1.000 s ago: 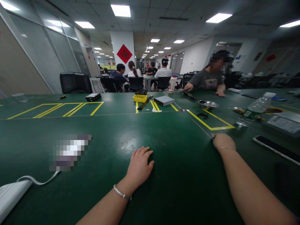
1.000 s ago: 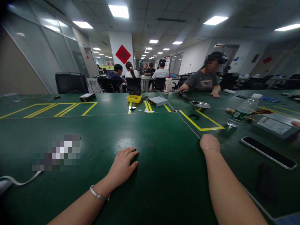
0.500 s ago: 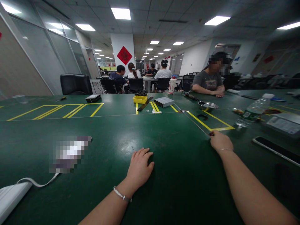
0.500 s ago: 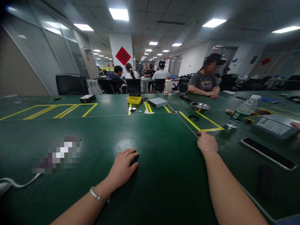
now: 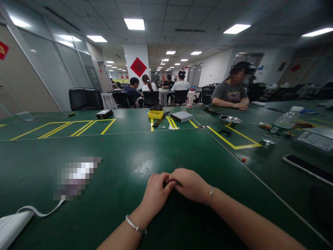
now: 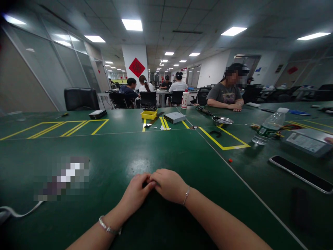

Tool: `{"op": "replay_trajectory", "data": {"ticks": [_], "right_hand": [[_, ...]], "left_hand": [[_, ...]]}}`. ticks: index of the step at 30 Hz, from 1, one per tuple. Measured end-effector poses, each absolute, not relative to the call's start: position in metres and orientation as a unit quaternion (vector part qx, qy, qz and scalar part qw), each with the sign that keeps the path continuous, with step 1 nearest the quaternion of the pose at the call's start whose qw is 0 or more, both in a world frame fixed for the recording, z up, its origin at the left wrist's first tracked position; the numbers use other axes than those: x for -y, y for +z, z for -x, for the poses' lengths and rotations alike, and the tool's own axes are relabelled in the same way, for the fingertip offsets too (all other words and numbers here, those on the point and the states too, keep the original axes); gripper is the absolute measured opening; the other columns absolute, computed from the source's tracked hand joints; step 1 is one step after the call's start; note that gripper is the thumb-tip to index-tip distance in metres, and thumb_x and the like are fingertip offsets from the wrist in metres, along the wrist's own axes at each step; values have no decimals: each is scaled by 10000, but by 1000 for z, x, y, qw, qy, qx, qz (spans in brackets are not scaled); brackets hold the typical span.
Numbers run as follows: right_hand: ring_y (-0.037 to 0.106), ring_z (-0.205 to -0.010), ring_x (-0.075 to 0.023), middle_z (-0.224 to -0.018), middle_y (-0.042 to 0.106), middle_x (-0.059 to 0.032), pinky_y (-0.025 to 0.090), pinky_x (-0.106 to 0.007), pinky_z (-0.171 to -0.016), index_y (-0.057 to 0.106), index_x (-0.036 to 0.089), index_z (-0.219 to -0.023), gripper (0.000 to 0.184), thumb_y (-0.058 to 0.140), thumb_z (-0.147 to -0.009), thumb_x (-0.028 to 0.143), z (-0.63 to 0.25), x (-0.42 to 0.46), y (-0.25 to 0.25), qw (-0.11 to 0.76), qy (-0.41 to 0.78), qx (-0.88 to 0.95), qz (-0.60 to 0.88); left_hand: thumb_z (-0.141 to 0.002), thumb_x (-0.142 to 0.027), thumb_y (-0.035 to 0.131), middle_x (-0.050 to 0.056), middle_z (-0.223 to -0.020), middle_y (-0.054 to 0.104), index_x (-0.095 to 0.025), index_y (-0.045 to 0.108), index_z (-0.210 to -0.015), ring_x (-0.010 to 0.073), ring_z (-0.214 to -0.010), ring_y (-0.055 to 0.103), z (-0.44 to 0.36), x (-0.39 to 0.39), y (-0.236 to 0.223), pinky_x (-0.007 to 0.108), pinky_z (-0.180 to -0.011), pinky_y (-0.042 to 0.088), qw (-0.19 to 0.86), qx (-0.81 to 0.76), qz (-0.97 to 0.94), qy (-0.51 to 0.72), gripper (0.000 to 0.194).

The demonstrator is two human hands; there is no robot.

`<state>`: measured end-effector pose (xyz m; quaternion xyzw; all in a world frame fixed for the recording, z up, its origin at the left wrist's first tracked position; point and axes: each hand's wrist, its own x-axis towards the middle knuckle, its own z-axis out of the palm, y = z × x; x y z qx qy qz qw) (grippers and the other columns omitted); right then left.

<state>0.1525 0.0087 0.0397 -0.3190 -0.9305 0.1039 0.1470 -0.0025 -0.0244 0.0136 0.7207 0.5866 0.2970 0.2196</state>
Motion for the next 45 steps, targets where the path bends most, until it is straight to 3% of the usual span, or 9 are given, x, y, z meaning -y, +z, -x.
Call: {"op": "replay_trajectory", "data": {"ticks": [3,5,9,11,17,21,27,37,45], "right_hand": [[535,-801,-142,-867,605,-31,410,-260,-729,577,201,-947,206,503,-754,195,-154,-9,42,148,131,937,289],[544,-813,-136,-933,607,-24,424,-257,-739,535,220,-1067,325,533,-742,236,-169,-22,45,156,147,925,313],[539,-922,-206,-1021,578,-90,419,-348,-809,529,195,-1100,341,464,-774,272,-234,-62,48,172,5,811,560],[537,-939,-267,-1048,546,-157,425,-394,-782,541,142,-1086,355,424,-785,290,-277,-78,44,139,-57,699,699],[513,-972,-386,-1120,468,-272,444,-463,-697,444,81,-1190,611,363,-761,508,-363,-96,23,94,30,472,876],[489,-1015,-385,-1152,452,-270,432,-468,-741,466,85,-1171,576,330,-776,481,-370,-98,15,81,44,454,887],[512,-994,-349,-1113,507,-232,440,-428,-732,529,69,-1088,402,325,-785,238,-370,-99,14,76,21,475,876],[592,-712,-209,-826,633,-108,414,-309,-606,582,176,-848,292,375,-800,378,-320,-100,28,116,20,568,814],[550,-615,-137,-718,610,-30,378,-245,-559,535,175,-850,218,390,-813,334,-229,-73,33,239,137,717,640]], "left_hand": [[-775,-291,472,-1,-754,620,-218,572,-782,163,-748,559,3,24,12,278,-693,409,243,-575,-714,317,124],[-780,-293,464,-4,-782,623,-224,562,-836,155,-747,565,4,24,12,260,-663,406,268,-576,-695,337,133],[-787,-317,447,-13,-777,614,-224,542,-874,145,-716,565,4,24,14,258,-643,402,299,-585,-658,369,159],[-786,-322,441,-21,-745,599,-220,532,-848,139,-686,556,4,24,15,254,-623,397,307,-586,-647,379,150],[-779,-341,448,-33,-682,562,-208,514,-799,124,-640,526,5,23,15,237,-593,386,339,-572,-633,397,150],[-779,-375,444,-42,-622,546,-202,504,-779,118,-583,501,6,21,12,234,-564,370,354,-567,-629,397,182],[-755,-368,479,-43,-619,531,-201,514,-869,126,-588,503,5,21,12,239,-571,370,350,-575,-624,398,205],[-744,-353,485,-20,-673,573,-197,580,-839,136,-622,519,5,23,17,240,-573,371,361,-583,-628,369,205],[-775,-400,437,-25,-654,594,-202,575,-791,131,-603,524,4,22,15,236,-559,363,357,-574,-637,370,241]]}}
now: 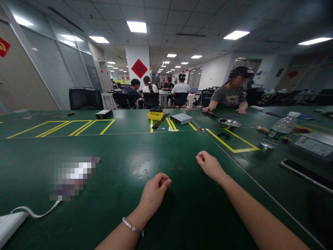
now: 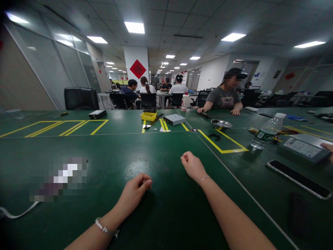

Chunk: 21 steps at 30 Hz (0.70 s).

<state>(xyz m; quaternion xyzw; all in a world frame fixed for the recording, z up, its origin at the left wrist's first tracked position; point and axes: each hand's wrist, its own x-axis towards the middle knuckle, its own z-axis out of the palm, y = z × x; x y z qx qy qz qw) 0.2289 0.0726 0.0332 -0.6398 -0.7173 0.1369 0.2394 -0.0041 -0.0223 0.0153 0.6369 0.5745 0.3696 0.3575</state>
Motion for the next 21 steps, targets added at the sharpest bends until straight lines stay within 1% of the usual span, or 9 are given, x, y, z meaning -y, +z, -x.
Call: {"op": "replay_trajectory", "data": {"ticks": [3,5,7,10,12,16,21], "right_hand": [[543,-630,-124,-702,604,-6,381,-240,-588,554,184,-872,201,388,-819,284,-195,-52,38,253,204,779,536],[545,-652,-118,-699,604,2,383,-236,-612,574,189,-827,180,411,-810,265,-178,-40,41,254,244,800,486],[548,-655,-112,-688,604,8,386,-226,-614,578,187,-783,140,453,-789,251,-167,-30,42,255,285,801,461],[555,-643,-105,-685,614,10,390,-214,-600,570,185,-790,103,483,-774,238,-160,-22,41,265,327,788,450],[557,-633,-102,-685,623,9,387,-214,-598,564,185,-786,113,466,-789,243,-157,-20,39,272,322,788,449],[537,-584,-100,-624,602,15,367,-217,-574,549,181,-716,164,451,-810,273,-154,-18,37,275,282,796,460],[531,-600,-100,-644,595,13,361,-216,-569,558,177,-734,149,467,-806,272,-149,-16,33,284,274,798,456]], "left_hand": [[-773,-400,442,-34,-617,582,-205,572,-799,127,-577,516,4,22,14,234,-544,357,358,-571,-640,368,237],[-766,-384,460,-35,-617,579,-205,570,-811,128,-585,520,4,22,13,233,-554,361,356,-568,-642,372,215],[-760,-365,471,-34,-629,582,-206,568,-826,129,-599,524,4,22,12,233,-567,366,356,-565,-642,377,197],[-755,-350,479,-35,-644,580,-209,570,-829,127,-604,517,3,22,11,230,-564,364,353,-565,-643,379,183],[-753,-348,482,-38,-642,568,-211,573,-821,124,-595,505,3,22,11,228,-555,358,348,-566,-645,377,177],[-758,-343,475,-41,-630,550,-212,573,-830,119,-578,489,2,23,12,226,-541,347,343,-567,-653,367,179],[-769,-341,454,-36,-629,536,-212,578,-844,121,-584,487,1,25,15,225,-535,339,332,-565,-665,357,195]]}}
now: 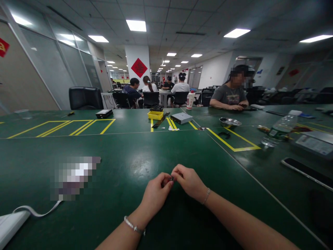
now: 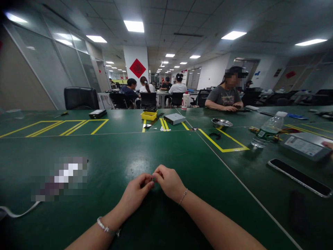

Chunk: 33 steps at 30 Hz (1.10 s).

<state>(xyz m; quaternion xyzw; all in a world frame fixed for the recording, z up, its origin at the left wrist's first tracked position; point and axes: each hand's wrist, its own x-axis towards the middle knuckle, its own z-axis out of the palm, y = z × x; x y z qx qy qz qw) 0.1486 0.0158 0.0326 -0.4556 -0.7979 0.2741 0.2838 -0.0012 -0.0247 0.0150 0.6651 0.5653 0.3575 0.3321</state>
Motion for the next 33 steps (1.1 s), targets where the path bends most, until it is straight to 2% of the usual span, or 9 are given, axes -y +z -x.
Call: {"op": "replay_trajectory", "data": {"ticks": [7,15,21,25,29,33], "right_hand": [[550,-695,-120,-732,628,-4,392,-241,-650,620,193,-766,173,464,-807,256,-145,-13,32,296,296,807,417],[522,-631,-106,-666,583,7,410,-230,-591,589,161,-705,75,573,-706,234,-143,-18,27,330,459,703,431],[516,-589,-99,-630,554,32,409,-229,-560,542,164,-741,161,641,-631,229,-139,-22,13,383,556,621,398],[529,-644,-114,-671,570,3,421,-249,-625,589,160,-662,84,621,-673,237,-138,-18,16,385,469,678,415],[532,-698,-116,-714,577,-16,418,-251,-674,618,170,-637,215,517,-783,291,-139,-14,22,389,342,757,398],[537,-703,-113,-718,584,-21,423,-249,-671,619,175,-649,310,425,-841,321,-140,-13,24,377,297,791,379]], "left_hand": [[-763,-332,449,-37,-624,527,-203,574,-811,120,-582,481,1,26,17,220,-535,337,327,-566,-667,358,185],[-767,-358,447,-34,-622,525,-197,580,-789,116,-578,476,1,25,15,218,-530,330,325,-569,-663,362,210],[-776,-392,436,-28,-613,542,-189,595,-781,121,-573,481,0,24,14,220,-526,331,326,-574,-658,362,258],[-778,-428,427,-20,-617,558,-184,594,-769,126,-575,487,1,24,15,221,-522,335,329,-579,-651,364,296],[-773,-377,440,-21,-626,559,-183,583,-755,127,-584,493,2,23,14,223,-539,350,339,-580,-640,373,241],[-767,-357,446,-26,-606,548,-181,586,-755,126,-566,487,3,21,13,227,-530,352,349,-582,-630,378,225]]}}
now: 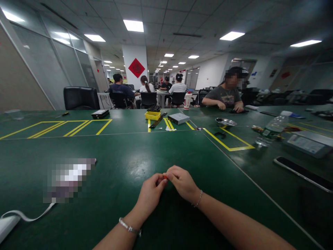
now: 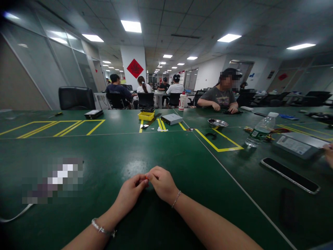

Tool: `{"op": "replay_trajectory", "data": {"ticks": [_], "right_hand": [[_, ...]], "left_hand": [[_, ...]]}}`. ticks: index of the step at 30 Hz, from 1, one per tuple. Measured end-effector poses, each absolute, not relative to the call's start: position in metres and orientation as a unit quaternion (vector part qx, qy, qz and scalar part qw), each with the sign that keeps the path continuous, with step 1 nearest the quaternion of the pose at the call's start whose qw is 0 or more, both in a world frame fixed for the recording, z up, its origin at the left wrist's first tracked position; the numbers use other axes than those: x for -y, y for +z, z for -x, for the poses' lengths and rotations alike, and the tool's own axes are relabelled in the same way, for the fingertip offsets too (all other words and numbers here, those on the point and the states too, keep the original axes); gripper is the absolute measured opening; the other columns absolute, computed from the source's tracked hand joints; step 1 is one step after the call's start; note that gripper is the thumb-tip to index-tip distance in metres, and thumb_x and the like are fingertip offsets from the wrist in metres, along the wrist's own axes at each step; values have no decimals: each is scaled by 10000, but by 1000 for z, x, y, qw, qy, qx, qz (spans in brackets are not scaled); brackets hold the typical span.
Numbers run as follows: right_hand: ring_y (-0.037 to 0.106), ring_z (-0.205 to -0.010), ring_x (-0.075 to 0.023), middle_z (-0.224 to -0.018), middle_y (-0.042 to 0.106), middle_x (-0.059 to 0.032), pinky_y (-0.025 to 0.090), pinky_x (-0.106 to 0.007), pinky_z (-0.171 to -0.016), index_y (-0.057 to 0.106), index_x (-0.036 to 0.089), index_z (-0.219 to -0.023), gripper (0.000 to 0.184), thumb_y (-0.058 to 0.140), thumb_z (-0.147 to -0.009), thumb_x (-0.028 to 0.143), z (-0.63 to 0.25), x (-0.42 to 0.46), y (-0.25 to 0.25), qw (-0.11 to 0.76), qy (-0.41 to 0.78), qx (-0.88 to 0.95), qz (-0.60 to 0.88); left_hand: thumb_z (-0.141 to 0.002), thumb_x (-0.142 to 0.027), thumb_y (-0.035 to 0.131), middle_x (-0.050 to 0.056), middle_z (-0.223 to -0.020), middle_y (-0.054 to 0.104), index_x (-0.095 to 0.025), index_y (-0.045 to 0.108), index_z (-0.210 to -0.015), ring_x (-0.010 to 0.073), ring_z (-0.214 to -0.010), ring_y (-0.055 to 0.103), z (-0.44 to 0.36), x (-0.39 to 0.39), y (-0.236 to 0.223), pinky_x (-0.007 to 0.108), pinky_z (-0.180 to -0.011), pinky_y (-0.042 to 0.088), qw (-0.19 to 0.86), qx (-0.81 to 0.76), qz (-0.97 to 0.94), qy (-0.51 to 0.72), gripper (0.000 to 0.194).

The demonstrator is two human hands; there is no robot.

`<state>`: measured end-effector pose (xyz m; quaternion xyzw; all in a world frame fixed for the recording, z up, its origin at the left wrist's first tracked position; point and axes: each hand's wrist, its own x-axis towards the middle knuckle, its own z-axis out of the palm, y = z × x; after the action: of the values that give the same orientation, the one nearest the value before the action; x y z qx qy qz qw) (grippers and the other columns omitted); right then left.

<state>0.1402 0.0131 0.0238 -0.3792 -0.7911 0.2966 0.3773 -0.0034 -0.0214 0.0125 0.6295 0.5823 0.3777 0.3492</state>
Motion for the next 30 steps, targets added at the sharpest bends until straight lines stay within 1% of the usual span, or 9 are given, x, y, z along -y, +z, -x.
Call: {"op": "replay_trajectory", "data": {"ticks": [5,10,14,15,18,20,24,30], "right_hand": [[546,-726,-115,-746,599,-23,430,-249,-691,638,183,-668,332,407,-849,340,-141,-12,24,373,290,804,362],[552,-780,-115,-804,609,-31,437,-254,-739,664,189,-710,312,407,-851,295,-140,-10,28,363,295,811,352],[555,-822,-130,-881,611,-35,452,-270,-740,661,207,-857,189,484,-795,229,-140,-9,27,354,282,820,351],[553,-839,-137,-908,608,-39,456,-274,-735,647,208,-908,196,509,-769,211,-140,-9,26,352,271,825,350],[534,-909,-171,-970,594,-56,447,-315,-778,591,200,-1004,307,576,-698,199,-138,-7,21,343,206,851,341],[524,-921,-193,-959,595,-66,431,-348,-809,570,190,-993,304,585,-691,212,-137,-6,18,342,150,861,346],[534,-848,-198,-861,607,-76,430,-343,-768,566,176,-887,161,507,-737,180,-134,-4,14,337,73,865,363],[524,-796,-187,-806,598,-62,416,-321,-737,554,177,-837,137,486,-718,168,-135,-3,16,325,49,871,366]], "left_hand": [[-769,-359,443,-16,-635,586,-181,595,-762,132,-576,510,5,21,12,236,-539,366,359,-581,-623,381,235],[-770,-353,448,10,-720,646,-175,604,-806,155,-660,573,5,20,15,257,-608,412,387,-575,-599,401,239],[-755,-336,467,10,-734,661,-179,612,-831,160,-698,593,5,20,19,261,-633,434,401,-570,-585,414,226],[-752,-333,470,9,-727,661,-178,614,-831,160,-694,594,5,20,20,262,-628,435,400,-573,-582,415,226],[-746,-342,475,12,-706,660,-166,613,-811,158,-665,594,5,20,19,261,-607,436,412,-579,-567,417,232],[-741,-347,485,14,-698,661,-162,610,-786,155,-653,596,6,19,17,258,-604,437,426,-572,-562,419,229],[-738,-347,498,23,-725,671,-158,617,-771,161,-680,599,6,18,12,260,-639,439,426,-551,-579,424,226],[-765,-360,464,22,-723,667,-159,631,-756,166,-693,593,6,20,16,261,-657,436,422,-541,-597,415,261]]}}
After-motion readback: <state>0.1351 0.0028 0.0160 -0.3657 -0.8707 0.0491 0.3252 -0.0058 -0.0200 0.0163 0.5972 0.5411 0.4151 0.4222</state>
